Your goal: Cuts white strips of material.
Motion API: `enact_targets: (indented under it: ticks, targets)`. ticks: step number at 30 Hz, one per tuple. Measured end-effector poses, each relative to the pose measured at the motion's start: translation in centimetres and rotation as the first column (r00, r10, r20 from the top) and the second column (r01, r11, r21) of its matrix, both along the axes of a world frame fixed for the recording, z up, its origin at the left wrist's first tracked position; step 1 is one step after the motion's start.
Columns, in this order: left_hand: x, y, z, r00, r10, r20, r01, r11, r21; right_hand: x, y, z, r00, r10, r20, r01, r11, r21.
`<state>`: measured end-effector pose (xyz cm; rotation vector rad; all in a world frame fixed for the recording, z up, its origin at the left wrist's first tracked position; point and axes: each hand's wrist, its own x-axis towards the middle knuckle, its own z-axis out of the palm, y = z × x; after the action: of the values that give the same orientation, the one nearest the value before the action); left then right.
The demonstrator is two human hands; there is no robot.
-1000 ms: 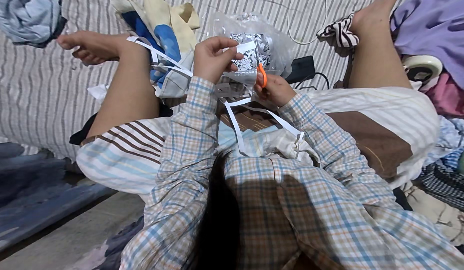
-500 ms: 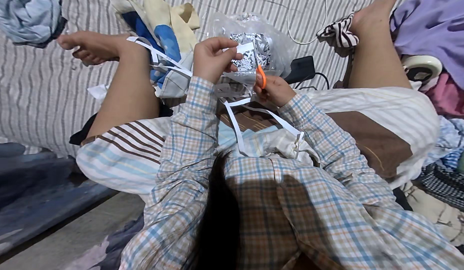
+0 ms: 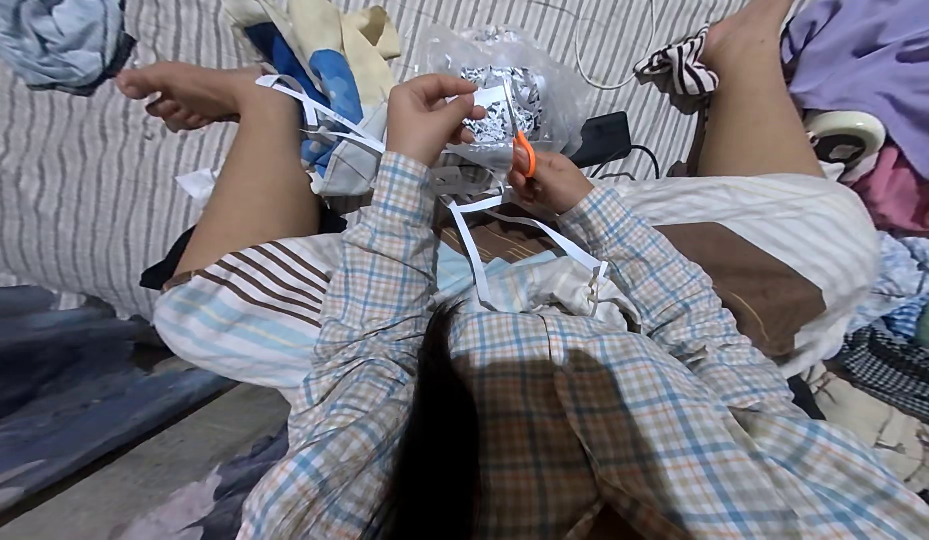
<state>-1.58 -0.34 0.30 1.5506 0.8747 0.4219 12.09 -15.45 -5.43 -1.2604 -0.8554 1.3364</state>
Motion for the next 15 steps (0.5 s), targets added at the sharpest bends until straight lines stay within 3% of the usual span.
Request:
enact_targets:
  ticks: [5,10,15]
  targets:
    - [0.0,0.1,0.0,1.000,-0.017,-0.004,0.017,1.000,0.007,0.0,0.1,0.4,0.999,0.032,0.015,-0.031,0.998,-0.046]
    - [0.0,0.1,0.0,1.000,-0.009,0.003,0.009,1.000,0.004,0.2,0.1,-0.6,0.999,0.038,0.018,-0.039,0.998,0.047]
    - [-0.1,0.1,0.0,1.000,-0.005,0.003,0.005,1.000,0.011,0.1,0.3,0.2,0.999,0.045,-0.019,-0.046,0.998,-0.048]
